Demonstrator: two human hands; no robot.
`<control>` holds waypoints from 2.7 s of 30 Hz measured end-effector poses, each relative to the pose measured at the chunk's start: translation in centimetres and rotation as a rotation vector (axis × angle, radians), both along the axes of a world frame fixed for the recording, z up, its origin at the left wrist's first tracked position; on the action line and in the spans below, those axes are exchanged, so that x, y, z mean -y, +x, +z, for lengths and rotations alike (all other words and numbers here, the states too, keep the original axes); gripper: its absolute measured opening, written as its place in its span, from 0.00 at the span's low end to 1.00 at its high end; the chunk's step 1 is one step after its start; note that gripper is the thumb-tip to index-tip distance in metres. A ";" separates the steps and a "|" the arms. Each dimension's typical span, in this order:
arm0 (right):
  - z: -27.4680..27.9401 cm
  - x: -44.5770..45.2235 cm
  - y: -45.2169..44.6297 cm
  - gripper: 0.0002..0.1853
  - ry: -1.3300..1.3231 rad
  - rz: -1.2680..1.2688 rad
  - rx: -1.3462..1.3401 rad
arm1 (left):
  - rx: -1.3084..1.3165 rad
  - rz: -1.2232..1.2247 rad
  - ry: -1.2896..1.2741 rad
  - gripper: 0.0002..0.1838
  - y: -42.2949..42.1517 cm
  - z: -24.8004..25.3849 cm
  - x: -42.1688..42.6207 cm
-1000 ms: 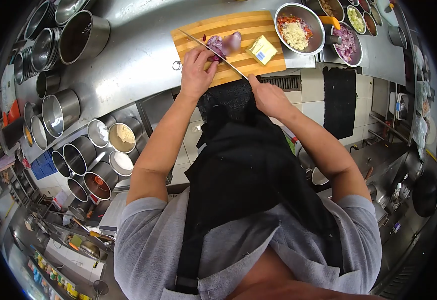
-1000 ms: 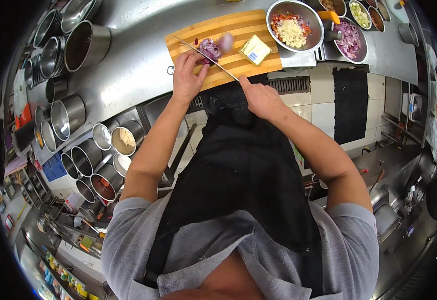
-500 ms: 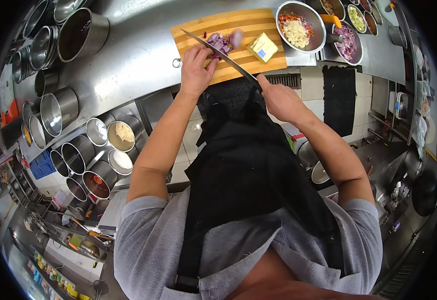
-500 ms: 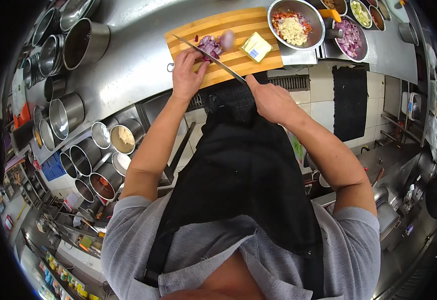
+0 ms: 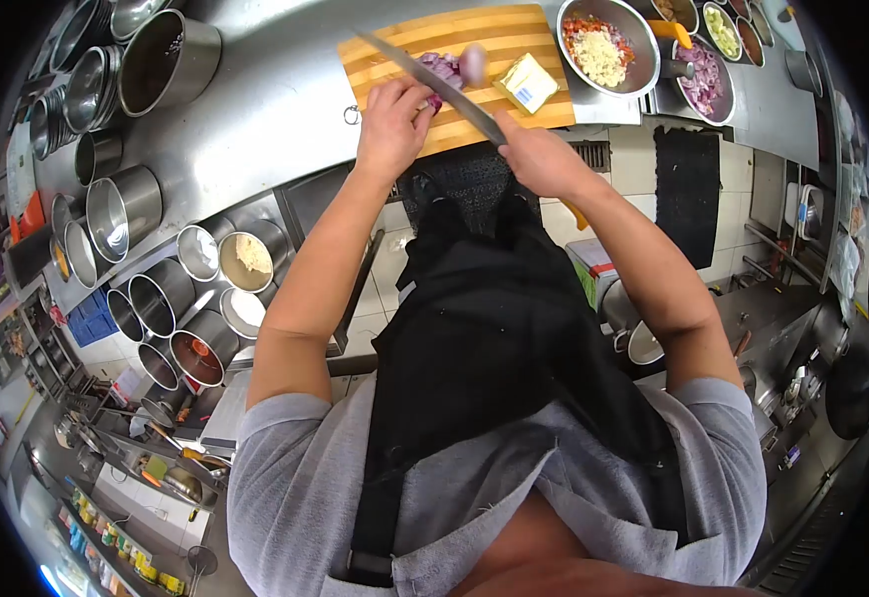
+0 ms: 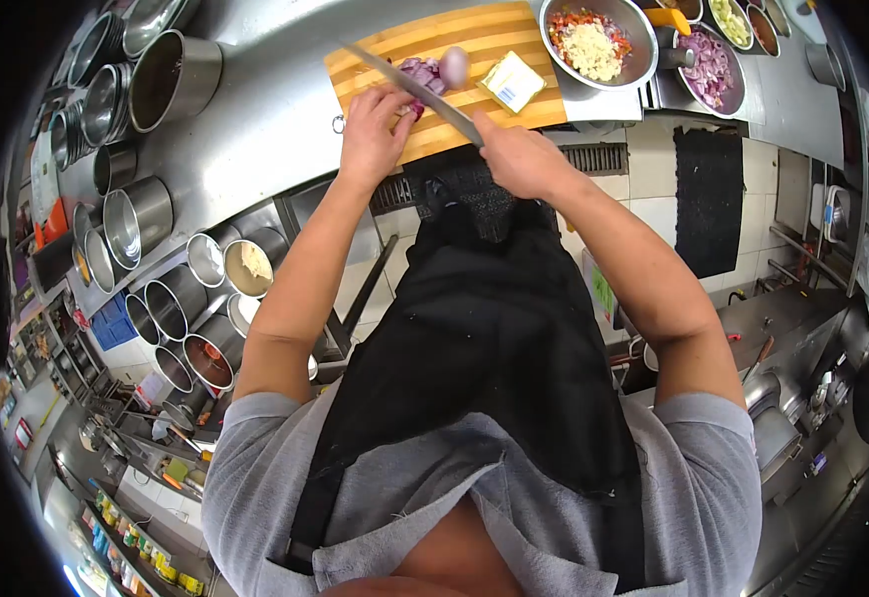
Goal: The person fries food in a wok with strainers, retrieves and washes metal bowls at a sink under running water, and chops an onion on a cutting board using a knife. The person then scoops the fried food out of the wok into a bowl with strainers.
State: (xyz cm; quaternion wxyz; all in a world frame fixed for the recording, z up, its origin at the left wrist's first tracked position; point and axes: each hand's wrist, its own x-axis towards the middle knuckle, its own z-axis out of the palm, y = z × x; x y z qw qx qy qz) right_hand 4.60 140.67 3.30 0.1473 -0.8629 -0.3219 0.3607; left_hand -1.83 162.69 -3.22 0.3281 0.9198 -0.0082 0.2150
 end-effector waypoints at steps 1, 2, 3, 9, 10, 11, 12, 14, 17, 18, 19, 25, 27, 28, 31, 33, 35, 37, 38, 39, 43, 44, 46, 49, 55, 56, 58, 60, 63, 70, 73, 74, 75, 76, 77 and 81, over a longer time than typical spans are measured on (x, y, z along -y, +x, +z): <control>1.7 0.2 0.2 0.16 -0.040 0.001 0.053 | -0.020 -0.031 0.034 0.13 0.0 0.0 -0.1; 3.1 0.2 0.2 0.16 -0.081 0.001 0.104 | -0.015 -0.024 0.035 0.13 -0.1 -0.1 -0.2; 4.0 0.2 0.3 0.16 -0.133 0.041 0.140 | 0.001 -0.004 0.010 0.12 -0.2 -0.1 -0.2; 4.7 -0.2 -1.6 0.14 -0.174 0.180 0.217 | -0.008 -0.024 -0.004 0.09 -1.0 -0.8 -0.8; 3.7 -0.1 -2.1 0.14 -0.177 0.186 0.217 | -0.008 -0.037 -0.002 0.08 -1.0 -0.9 -0.9; 2.3 0.1 -2.6 0.13 -0.180 0.151 0.208 | -0.008 -0.031 -0.005 0.08 -1.0 -1.0 -1.0; 1.4 -0.1 -3.3 0.13 -0.181 0.115 0.196 | -0.002 -0.040 0.006 0.08 -1.0 -1.0 -1.1; -0.1 0.0 -3.2 0.13 -0.148 0.105 0.212 | 0.008 -0.045 0.019 0.08 -1.1 -1.1 -1.2; 3.3 -1.1 -2.7 0.14 -0.147 0.126 0.178 | 0.017 -0.029 0.019 0.07 -1.2 -1.0 -1.2; 3.1 -1.3 -2.9 0.14 -0.145 0.123 0.181 | 0.029 -0.027 0.019 0.07 -1.1 -1.2 -1.2; 2.5 -1.2 -3.5 0.14 -0.156 0.104 0.168 | 0.039 -0.025 0.016 0.07 -1.2 -1.4 -1.2; 4.2 -1.9 -3.5 0.15 -0.165 0.094 0.117 | 0.040 -0.006 0.033 0.07 -1.5 -1.1 -1.1; 1.9 -1.8 -4.1 0.16 -0.154 0.077 0.127 | 0.051 -0.007 0.030 0.07 -1.2 -1.3 -1.3; 0.9 -1.5 -4.6 0.16 -0.156 0.067 0.120 | 0.045 -0.004 0.014 0.07 -1.4 -1.2 -1.1; 1.5 -0.9 -3.8 0.17 -0.096 0.037 0.103 | -0.036 0.009 -0.012 0.05 -1.3 0.0 -1.0; 3.2 -0.2 -3.8 0.19 -0.058 0.001 0.097 | 0.007 0.041 -0.042 0.06 -1.2 2.6 -0.8; 3.7 0.8 -4.3 0.19 -0.040 -0.008 0.093 | 0.035 0.029 -0.034 0.08 0.7 6.2 -0.2; 3.6 1.6 -5.3 0.20 -0.023 0.023 0.062 | -0.012 -0.061 0.101 0.10 3.7 7.4 1.6; 3.1 1.9 -5.8 0.20 -0.018 0.025 0.065 | -0.054 -0.152 0.242 0.13 5.4 7.3 2.3; 2.5 2.3 -6.1 0.20 -0.036 0.055 0.038 | -0.050 -0.150 0.249 0.13 6.7 6.6 2.9; 1.4 4.0 -4.8 0.18 -0.087 0.084 -0.007 | -0.572 -0.275 0.453 0.15 10.3 5.2 4.1; 1.0 4.4 -4.3 0.18 -0.092 0.087 -0.003 | -0.617 -0.274 0.484 0.15 10.8 5.2 4.3; 1.0 5.1 -3.3 0.17 -0.084 0.055 0.002 | -0.541 -0.222 0.351 0.15 11.0 6.5 3.4; 0.3 6.0 -2.0 0.18 -0.074 0.030 0.045 | -0.286 -0.005 -0.102 0.15 8.3 11.2 1.0; 1.5 7.7 -1.9 0.16 0.141 -0.153 -0.166 | -0.560 0.190 -0.377 0.15 0.1 2.2 -4.0; 1.5 8.1 -2.2 0.16 0.142 -0.145 -0.169 | -0.634 0.195 -0.342 0.16 -0.5 1.3 -3.6; 1.8 8.9 -2.6 0.16 0.159 -0.187 -0.132 | -0.545 0.214 -0.210 0.16 -0.6 1.8 -2.3; 3.1 9.5 -2.7 0.15 0.095 -0.132 -0.120 | -0.468 0.233 -0.081 0.17 -0.9 2.8 -1.8; 5.1 9.2 -3.2 0.15 -0.084 0.002 0.018 | -0.410 0.271 0.052 0.14 -1.4 3.5 -2.1; 6.5 6.5 -3.7 0.21 -0.190 0.172 0.095 | -0.270 0.201 -0.074 0.14 -2.5 1.7 -1.6; 4.8 7.0 -3.8 0.23 -0.160 0.166 0.100 | -0.205 0.207 -0.127 0.14 -2.8 1.2 -1.6; 5.1 7.2 -3.5 0.23 -0.163 0.185 0.119 | -0.170 0.211 -0.113 0.14 -2.8 1.1 -1.6; 5.8 7.0 -3.3 0.23 -0.163 0.202 0.137 | -0.137 0.214 -0.096 0.14 -3.0 1.0 -1.6; 6.8 6.7 -3.3 0.23 -0.163 0.202 0.136 | -0.138 0.213 -0.096 0.14 -3.1 1.0 -1.7; 8.0 6.4 -3.5 0.23 -0.188 0.199 0.131 | -0.123 0.221 -0.105 0.14 -3.1 0.9 -1.6; 8.7 5.6 -4.1 0.24 -0.249 0.208 0.113 | -0.067 0.249 -0.117 0.13 -3.3 0.3 -1.4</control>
